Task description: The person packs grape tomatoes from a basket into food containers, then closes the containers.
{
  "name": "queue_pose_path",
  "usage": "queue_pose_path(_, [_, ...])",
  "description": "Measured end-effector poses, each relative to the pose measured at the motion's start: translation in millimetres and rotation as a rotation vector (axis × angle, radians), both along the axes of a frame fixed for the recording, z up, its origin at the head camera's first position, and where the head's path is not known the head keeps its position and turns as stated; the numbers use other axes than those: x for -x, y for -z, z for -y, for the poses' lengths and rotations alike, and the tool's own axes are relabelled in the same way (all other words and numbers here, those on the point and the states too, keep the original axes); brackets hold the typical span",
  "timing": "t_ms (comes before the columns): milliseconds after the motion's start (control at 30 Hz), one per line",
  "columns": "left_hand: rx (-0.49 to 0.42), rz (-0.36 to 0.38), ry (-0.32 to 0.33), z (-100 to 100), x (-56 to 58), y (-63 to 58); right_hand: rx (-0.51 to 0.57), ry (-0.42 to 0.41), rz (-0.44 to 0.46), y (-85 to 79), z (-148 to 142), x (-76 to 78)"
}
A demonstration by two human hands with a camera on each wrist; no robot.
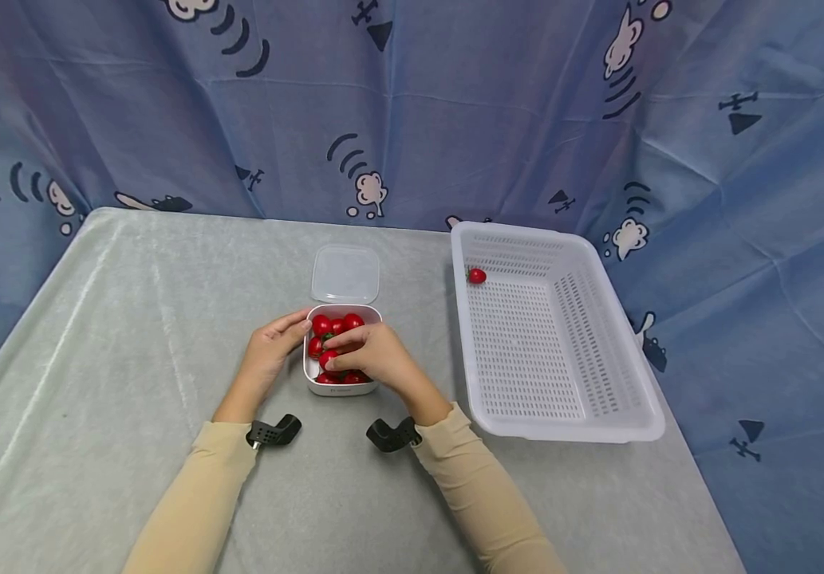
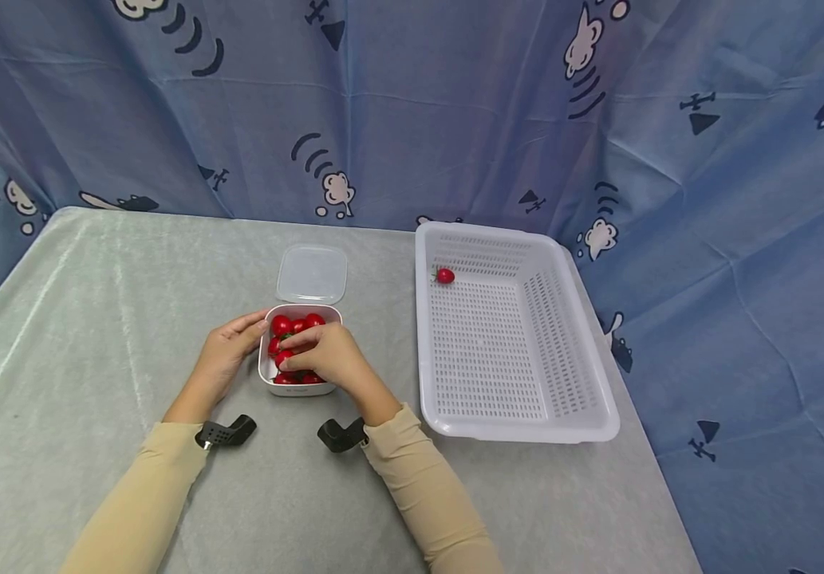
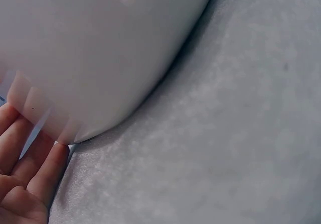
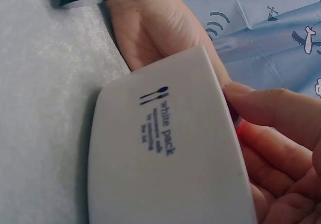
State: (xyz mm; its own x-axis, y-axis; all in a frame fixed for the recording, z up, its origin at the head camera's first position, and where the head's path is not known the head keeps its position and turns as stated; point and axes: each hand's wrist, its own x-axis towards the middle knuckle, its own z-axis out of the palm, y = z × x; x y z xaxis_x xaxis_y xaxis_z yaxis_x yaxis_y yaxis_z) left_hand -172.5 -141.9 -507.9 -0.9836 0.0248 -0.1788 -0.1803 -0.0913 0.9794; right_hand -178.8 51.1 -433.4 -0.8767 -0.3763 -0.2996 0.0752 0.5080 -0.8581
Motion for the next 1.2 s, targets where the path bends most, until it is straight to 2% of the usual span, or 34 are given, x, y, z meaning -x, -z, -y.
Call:
queue_pose_path(167, [0.004, -0.003, -0.002, 0.0, -0.1, -1.2, -0.038, -0.019, -0.036, -0.9, 1.4, -0.6])
queue_pose_path(400, [0.014, -0.002, 0.006, -0.1, 1.2, -0.3, -0.071, -0.001, -0.037, 0.1, 3.8, -1.0])
queue_pose_path(667, [0.01, -0.004, 0.004, 0.1, 1.4, -0.3, -0.141, -0.008, -0.097, 2.1, 7.0, -2.9])
queue_pose_path(867, [0.005, -0.005, 0.004, 0.0, 1.3, -0.3, -0.159, -0.005, -0.093, 1.6, 7.6, -4.1])
queue_pose_path(1067, [-0.008, -0.005, -0.001, -0.7, 0.8, 0.2, -0.171, -0.01, -0.109, -3.8, 5.2, -8.4])
queue_pose_path(1200, [-0.006, -0.009, -0.003, -0.9, 0.2, -0.5, -0.187, -0.008, -0.152, -9.8, 1.4, -12.0])
